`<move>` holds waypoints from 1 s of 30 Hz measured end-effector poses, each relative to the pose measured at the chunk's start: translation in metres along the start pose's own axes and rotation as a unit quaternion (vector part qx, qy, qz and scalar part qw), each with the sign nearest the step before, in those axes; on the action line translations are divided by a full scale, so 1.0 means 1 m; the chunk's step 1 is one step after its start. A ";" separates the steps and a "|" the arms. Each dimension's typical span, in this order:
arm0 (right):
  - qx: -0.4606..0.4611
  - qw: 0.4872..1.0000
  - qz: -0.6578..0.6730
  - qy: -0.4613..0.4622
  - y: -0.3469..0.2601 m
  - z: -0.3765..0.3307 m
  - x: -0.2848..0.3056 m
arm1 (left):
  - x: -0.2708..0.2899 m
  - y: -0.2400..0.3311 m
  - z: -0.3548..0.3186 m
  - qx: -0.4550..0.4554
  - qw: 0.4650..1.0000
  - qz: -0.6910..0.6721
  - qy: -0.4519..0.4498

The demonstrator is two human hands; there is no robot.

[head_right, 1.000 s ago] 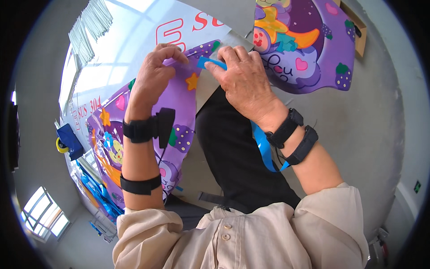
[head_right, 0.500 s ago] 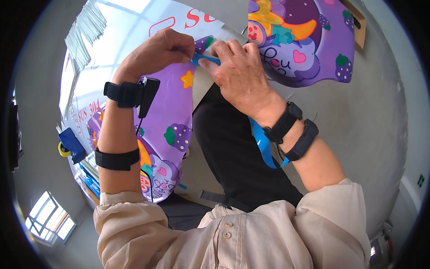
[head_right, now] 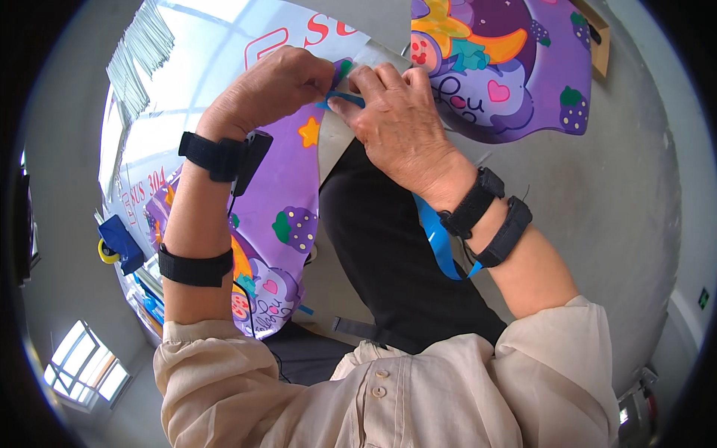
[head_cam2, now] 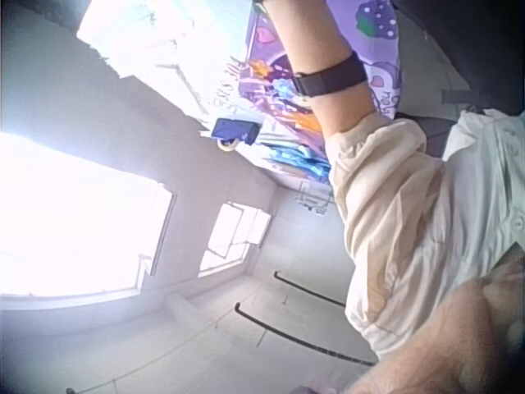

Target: Assembling a character-themed kite by taping blue ribbons to its edges.

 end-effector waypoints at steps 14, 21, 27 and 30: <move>0.003 1.000 0.002 -0.024 0.000 0.002 0.005 | -0.008 0.004 0.003 0.055 0.989 0.114 0.071; 0.008 1.000 0.013 -0.022 0.000 0.004 0.005 | 0.005 -0.017 0.006 0.203 0.977 0.038 0.051; 0.014 0.999 0.029 -0.019 0.008 -0.001 0.003 | 0.003 -0.022 -0.003 0.203 0.978 -0.023 0.041; 0.033 0.999 0.011 -0.009 0.008 0.002 0.006 | 0.000 -0.023 -0.007 0.206 0.975 -0.031 0.078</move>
Point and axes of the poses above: each hand's wrist, its own z-axis towards the middle knuckle, its own x-axis out of the back of the hand, y = z × x, the point moved 2 cm from there along z, towards the middle knuckle, and after that the axes turned 2 degrees about -z, right-handed, at the moved point
